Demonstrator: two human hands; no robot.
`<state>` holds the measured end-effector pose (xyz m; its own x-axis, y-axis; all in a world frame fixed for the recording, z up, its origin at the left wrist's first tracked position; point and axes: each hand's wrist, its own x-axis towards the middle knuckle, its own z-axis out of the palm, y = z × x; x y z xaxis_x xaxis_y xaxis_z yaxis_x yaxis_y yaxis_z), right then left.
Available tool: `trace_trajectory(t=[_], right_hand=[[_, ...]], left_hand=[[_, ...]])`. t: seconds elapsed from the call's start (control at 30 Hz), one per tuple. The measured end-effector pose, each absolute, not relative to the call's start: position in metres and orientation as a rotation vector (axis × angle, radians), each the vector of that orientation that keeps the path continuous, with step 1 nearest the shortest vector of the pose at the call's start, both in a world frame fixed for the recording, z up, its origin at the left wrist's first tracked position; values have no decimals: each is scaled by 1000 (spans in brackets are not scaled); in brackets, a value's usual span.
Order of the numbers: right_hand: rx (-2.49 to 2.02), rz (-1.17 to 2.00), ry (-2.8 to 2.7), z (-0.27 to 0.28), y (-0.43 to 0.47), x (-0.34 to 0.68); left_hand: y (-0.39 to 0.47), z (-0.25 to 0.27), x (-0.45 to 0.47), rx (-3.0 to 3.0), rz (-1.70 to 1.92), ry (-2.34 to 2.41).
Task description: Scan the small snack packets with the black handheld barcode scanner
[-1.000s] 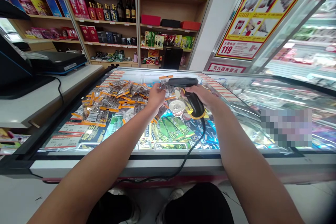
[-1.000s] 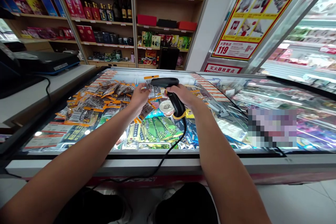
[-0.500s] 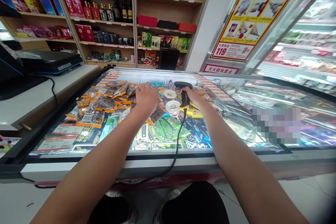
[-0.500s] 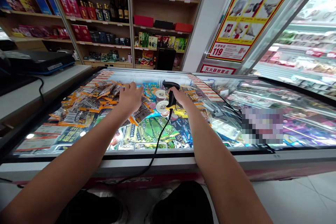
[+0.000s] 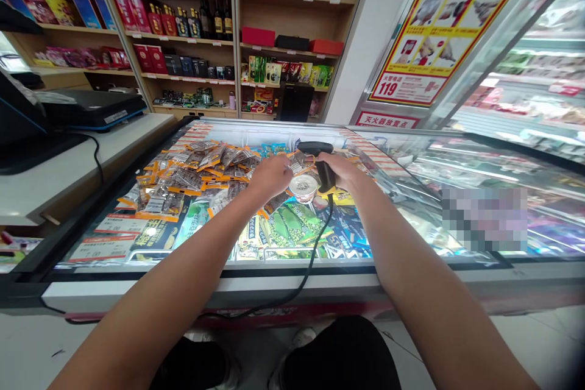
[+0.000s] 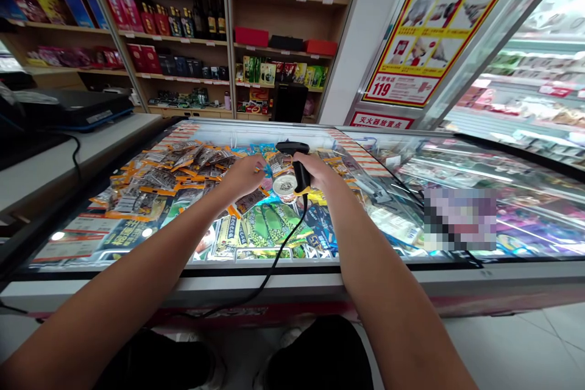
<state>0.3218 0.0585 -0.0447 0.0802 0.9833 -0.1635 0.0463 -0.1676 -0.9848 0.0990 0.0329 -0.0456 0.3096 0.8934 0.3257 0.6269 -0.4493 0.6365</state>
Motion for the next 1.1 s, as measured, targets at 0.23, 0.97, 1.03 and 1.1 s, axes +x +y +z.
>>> trace_trajectory(t=[0.23, 0.97, 1.03, 1.1], right_hand=[[-1081, 1305, -1152, -29, 43, 317], [-948, 1172, -1624, -4, -3, 272], [-988, 1174, -1594, -4, -1, 272], [-1057, 1112, -1536, -6, 7, 278]], left_hand=[[42, -45, 98, 1950, 910, 1397], [74, -56, 80, 1860, 1551, 1365], [72, -53, 79, 1875, 1532, 1383], [66, -47, 76, 1883, 1470, 1449]])
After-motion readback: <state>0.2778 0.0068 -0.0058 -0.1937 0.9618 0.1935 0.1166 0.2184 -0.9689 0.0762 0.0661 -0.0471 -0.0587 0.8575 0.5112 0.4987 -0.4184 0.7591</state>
